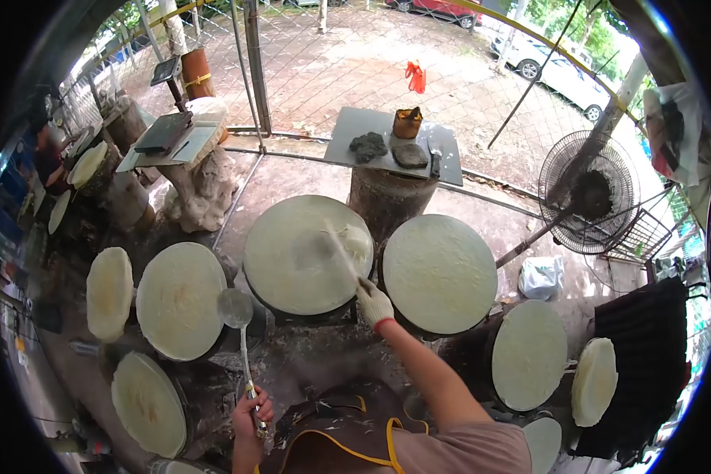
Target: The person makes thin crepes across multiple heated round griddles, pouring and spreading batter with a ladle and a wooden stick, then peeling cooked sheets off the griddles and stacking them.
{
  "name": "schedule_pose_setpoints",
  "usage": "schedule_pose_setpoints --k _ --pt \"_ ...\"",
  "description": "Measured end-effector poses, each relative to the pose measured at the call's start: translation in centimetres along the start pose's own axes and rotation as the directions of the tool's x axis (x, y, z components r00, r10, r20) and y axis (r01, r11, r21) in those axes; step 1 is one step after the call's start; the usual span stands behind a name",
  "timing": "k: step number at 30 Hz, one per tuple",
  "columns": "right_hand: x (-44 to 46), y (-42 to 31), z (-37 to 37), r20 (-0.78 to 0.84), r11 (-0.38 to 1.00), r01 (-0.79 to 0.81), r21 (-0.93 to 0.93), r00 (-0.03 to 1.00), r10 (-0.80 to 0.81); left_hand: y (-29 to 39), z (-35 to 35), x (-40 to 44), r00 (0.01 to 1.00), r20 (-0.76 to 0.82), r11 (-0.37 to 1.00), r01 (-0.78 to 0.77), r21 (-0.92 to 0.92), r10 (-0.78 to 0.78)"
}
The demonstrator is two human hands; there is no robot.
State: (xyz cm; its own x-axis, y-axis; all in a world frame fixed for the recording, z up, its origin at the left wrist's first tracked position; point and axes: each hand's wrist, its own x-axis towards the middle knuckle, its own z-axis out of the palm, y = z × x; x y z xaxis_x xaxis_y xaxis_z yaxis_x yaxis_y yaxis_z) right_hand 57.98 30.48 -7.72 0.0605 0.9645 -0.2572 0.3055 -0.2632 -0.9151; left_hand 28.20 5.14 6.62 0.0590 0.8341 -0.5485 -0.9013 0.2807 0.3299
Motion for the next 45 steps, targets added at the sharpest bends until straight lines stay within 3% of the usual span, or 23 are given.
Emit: schedule_pose_setpoints --k 6,7,10,11,12,14,16,17,18,20,22,23,26,27,30,31,34,35,38,39,42,43,45 --pt "-1.4 0.3 2.5 -0.017 0.992 -0.093 -0.083 0.996 0.092 1.8 -0.2 0.8 1.000 -0.018 1.000 0.026 0.001 -0.026" --pt "-2.7 -2.8 1.3 -0.036 0.994 0.037 -0.103 0.998 -0.041 2.0 0.3 0.8 0.999 -0.021 1.000 0.028 0.001 -0.028" --pt "-2.6 -1.4 1.8 -0.357 0.980 -0.104 0.167 0.920 0.159 2.4 0.9 1.3 0.999 0.013 0.999 0.048 0.020 -0.049" --pt "-2.9 0.7 2.9 -0.361 0.989 -0.103 0.104 0.923 0.134 2.5 1.1 1.6 0.998 0.031 0.998 0.058 0.031 -0.059" --pt "-2.6 2.5 3.8 -0.238 0.985 -0.168 0.046 0.955 0.174 2.4 1.2 1.9 0.997 0.022 0.997 0.069 0.033 -0.069" --pt "-3.9 -3.5 2.4 -0.059 0.994 -0.106 -0.034 0.993 0.104 2.1 1.4 2.3 0.996 0.000 0.995 0.091 0.036 -0.091" --pt "-1.4 -2.8 0.6 0.016 0.995 0.039 -0.091 0.999 -0.038 1.6 1.8 2.7 0.994 0.006 0.994 0.105 0.033 -0.105" --pt "0.2 -1.5 0.1 -0.043 1.000 -0.019 -0.018 0.999 0.018 1.4 2.0 2.9 0.994 0.009 0.994 0.109 0.030 -0.109" --pt "-1.3 -4.9 -0.8 -0.161 0.981 -0.035 0.190 0.985 0.067 0.9 2.2 3.1 0.994 0.003 0.993 0.111 0.034 -0.111" --pt "1.3 1.0 0.0 -0.214 0.996 -0.024 0.089 0.976 0.043 0.0 2.6 3.4 0.994 -0.010 0.993 0.112 0.047 -0.112" --pt "-0.1 -2.6 -0.4 0.022 0.978 -0.131 -0.164 0.990 0.136 -1.0 2.9 3.9 0.994 -0.017 0.992 0.109 0.060 -0.108" --pt "1.2 -1.5 0.0 0.111 0.987 0.131 -0.097 0.987 -0.120 -1.7 3.1 4.0 0.994 -0.026 0.992 0.108 0.063 -0.107" --pt "3.4 -6.5 -3.2 0.232 0.949 0.068 -0.307 0.973 0.005 -2.9 3.9 4.4 0.995 -0.030 0.995 0.097 0.029 -0.096" --pt "4.9 -4.7 -3.1 0.103 0.970 0.151 -0.193 0.986 -0.133 -3.3 4.2 4.3 0.995 -0.056 0.996 0.084 0.033 -0.082" --pt "5.6 -1.0 -2.3 0.095 1.000 -0.007 -0.026 0.995 0.010 -4.2 4.3 4.0 0.992 -0.105 0.996 0.074 0.044 -0.069" --pt "3.8 -3.0 -3.4 0.224 0.970 0.010 -0.244 0.973 0.046 -4.4 3.5 4.1 0.992 -0.099 0.995 0.089 0.048 -0.084" --pt "3.0 -4.6 -4.8 0.438 0.987 0.076 -0.143 0.899 -0.006 -4.8 3.4 4.2 0.986 -0.134 0.993 0.110 0.052 -0.102" --pt "4.1 -4.7 -4.9 0.429 0.975 0.065 -0.215 0.902 0.035 -4.9 3.5 4.2 0.983 -0.154 0.993 0.110 0.051 -0.101" --pt "7.0 -3.4 -2.5 0.137 0.976 0.142 0.167 0.977 -0.165 -4.8 3.5 5.0 0.974 -0.212 0.984 0.114 0.135 -0.084" --pt "5.9 -4.9 -3.0 0.257 1.000 0.011 0.023 0.966 -0.017 -4.7 3.9 5.3 0.973 -0.223 0.975 0.102 0.197 -0.057" --pt "1.8 -5.8 -4.9 0.513 0.986 -0.134 -0.102 0.842 0.168 -4.2 6.0 7.3 0.973 -0.228 0.911 0.076 0.406 0.020" --pt "2.1 -1.4 -4.7 0.553 0.995 -0.095 -0.017 0.829 0.089 -4.1 6.3 8.2 0.974 -0.220 0.871 0.065 0.488 0.050" --pt "-1.2 -0.6 -5.8 0.449 0.941 -0.313 0.131 0.864 0.225 -4.4 6.5 10.3 0.967 -0.217 0.774 0.037 0.632 0.130"
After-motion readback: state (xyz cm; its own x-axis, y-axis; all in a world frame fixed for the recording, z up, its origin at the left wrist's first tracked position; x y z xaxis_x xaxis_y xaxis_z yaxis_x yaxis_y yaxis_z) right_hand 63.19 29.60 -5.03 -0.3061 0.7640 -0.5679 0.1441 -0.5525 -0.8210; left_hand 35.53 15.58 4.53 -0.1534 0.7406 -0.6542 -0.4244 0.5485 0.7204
